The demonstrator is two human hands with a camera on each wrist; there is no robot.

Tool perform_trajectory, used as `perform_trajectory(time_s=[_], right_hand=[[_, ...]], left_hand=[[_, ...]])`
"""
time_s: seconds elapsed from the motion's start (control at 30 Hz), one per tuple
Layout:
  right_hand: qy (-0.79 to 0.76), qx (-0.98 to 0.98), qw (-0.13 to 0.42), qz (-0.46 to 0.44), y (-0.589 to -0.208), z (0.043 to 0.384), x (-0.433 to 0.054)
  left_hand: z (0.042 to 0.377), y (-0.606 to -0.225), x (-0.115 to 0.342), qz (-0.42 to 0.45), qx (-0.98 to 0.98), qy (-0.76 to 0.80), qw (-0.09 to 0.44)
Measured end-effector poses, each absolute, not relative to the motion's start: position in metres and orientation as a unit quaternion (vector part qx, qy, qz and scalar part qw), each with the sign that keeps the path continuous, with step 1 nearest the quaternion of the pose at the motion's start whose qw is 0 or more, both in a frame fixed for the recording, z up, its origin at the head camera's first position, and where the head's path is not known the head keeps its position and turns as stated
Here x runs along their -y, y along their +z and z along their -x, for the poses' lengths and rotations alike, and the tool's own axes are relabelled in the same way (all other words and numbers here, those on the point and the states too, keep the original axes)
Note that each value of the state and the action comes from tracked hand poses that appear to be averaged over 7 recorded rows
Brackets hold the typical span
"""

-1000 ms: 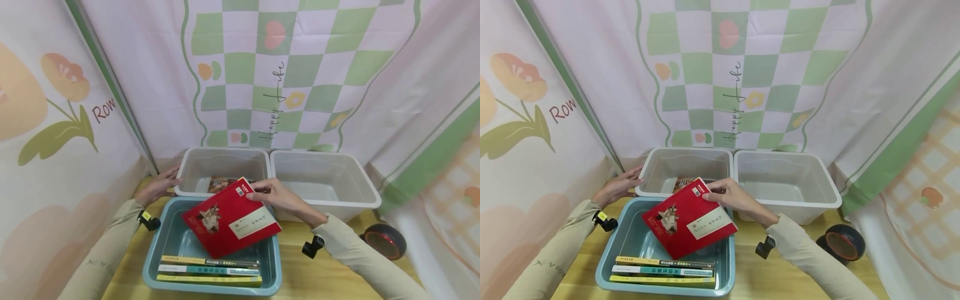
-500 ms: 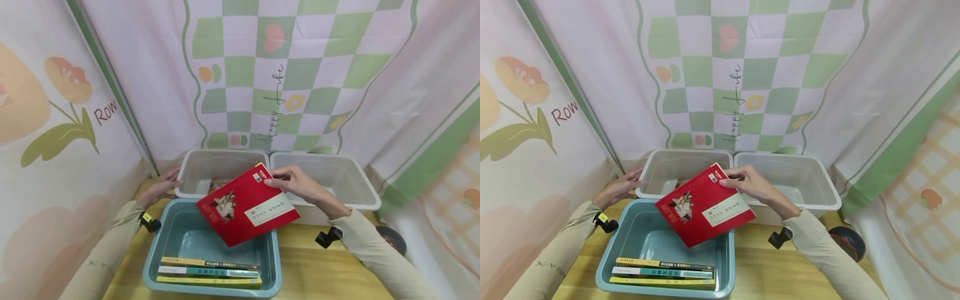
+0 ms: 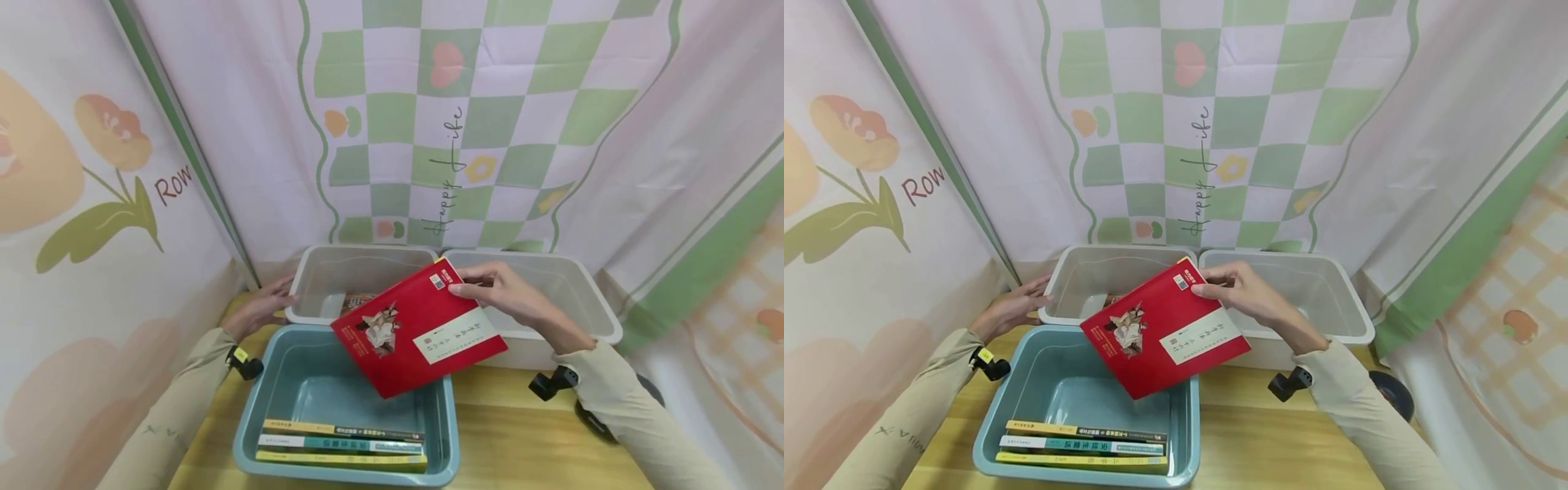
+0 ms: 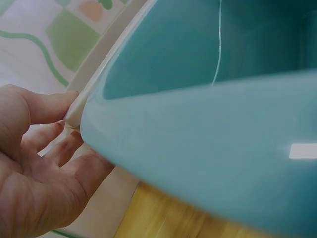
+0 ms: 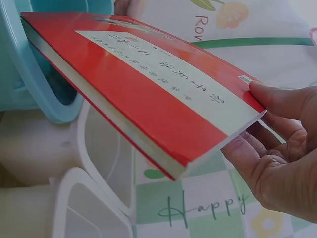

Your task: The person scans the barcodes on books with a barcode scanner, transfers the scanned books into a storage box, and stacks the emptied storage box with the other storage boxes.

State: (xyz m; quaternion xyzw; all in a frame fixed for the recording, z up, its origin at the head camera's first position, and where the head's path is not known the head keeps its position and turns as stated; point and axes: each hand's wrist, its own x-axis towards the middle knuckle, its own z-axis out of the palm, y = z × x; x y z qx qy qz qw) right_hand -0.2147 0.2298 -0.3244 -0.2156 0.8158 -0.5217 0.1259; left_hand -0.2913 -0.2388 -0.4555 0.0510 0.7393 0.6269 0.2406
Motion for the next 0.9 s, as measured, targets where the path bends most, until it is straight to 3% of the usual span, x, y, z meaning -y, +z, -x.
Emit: perform_trajectory(time_s=[0.9], right_hand=[[-0.494, -0.842, 0.09, 0.2, -0.283, 0.216, -0.274]], left_hand=[[0.292, -0.455, 0.238, -0.036, -0.752, 0.615, 0.236]])
